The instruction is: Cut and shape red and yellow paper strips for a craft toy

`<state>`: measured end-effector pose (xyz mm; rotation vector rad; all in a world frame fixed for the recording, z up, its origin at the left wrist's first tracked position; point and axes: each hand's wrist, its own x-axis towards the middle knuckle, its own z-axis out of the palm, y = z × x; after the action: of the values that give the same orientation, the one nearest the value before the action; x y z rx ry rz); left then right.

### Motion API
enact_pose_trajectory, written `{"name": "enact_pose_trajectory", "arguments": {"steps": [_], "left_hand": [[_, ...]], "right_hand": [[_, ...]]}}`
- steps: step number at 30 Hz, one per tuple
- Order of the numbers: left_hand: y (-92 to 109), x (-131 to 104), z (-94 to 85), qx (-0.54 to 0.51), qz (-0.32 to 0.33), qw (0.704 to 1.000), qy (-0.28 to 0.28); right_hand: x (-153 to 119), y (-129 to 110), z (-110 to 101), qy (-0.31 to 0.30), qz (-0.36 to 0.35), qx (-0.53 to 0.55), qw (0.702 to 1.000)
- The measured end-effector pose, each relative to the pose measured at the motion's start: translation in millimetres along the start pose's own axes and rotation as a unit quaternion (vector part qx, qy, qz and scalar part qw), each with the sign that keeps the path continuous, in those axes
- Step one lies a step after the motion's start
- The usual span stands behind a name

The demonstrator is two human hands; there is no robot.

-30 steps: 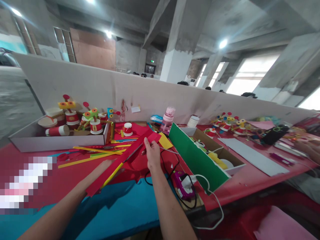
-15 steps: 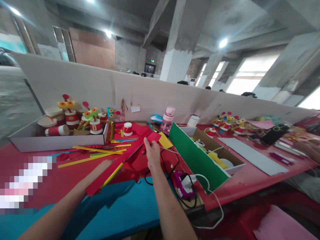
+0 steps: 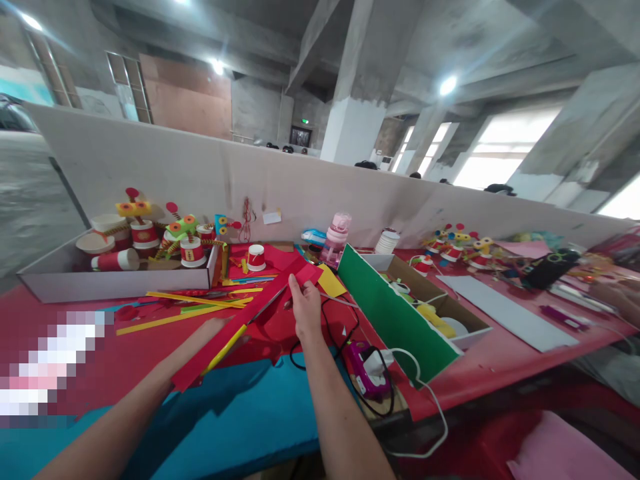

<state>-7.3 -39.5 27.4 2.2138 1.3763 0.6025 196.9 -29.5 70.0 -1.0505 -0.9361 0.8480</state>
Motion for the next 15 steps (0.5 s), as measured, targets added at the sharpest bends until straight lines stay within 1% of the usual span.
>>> {"name": "enact_pose_trajectory", "arguments": {"steps": [7,13,15], "left_hand": [[1.5,-0.3,-1.1,-0.005,0.004,1.000,-0.005],[1.6,-1.9,-0.2,-0.015,0.016,1.000,0.012],[3.1,-3.2,-1.2,-0.010,0.017,1.000,0.009]], "right_hand": [[-0.8,-1.7,1.1,0.000,0.001,0.004,1.000],[-0.5,0.8,1.5,-0.001,0.001,0.004,1.000],[-0.3,0.9,1.7,-0.002,0.003,0.002,1.000]]}}
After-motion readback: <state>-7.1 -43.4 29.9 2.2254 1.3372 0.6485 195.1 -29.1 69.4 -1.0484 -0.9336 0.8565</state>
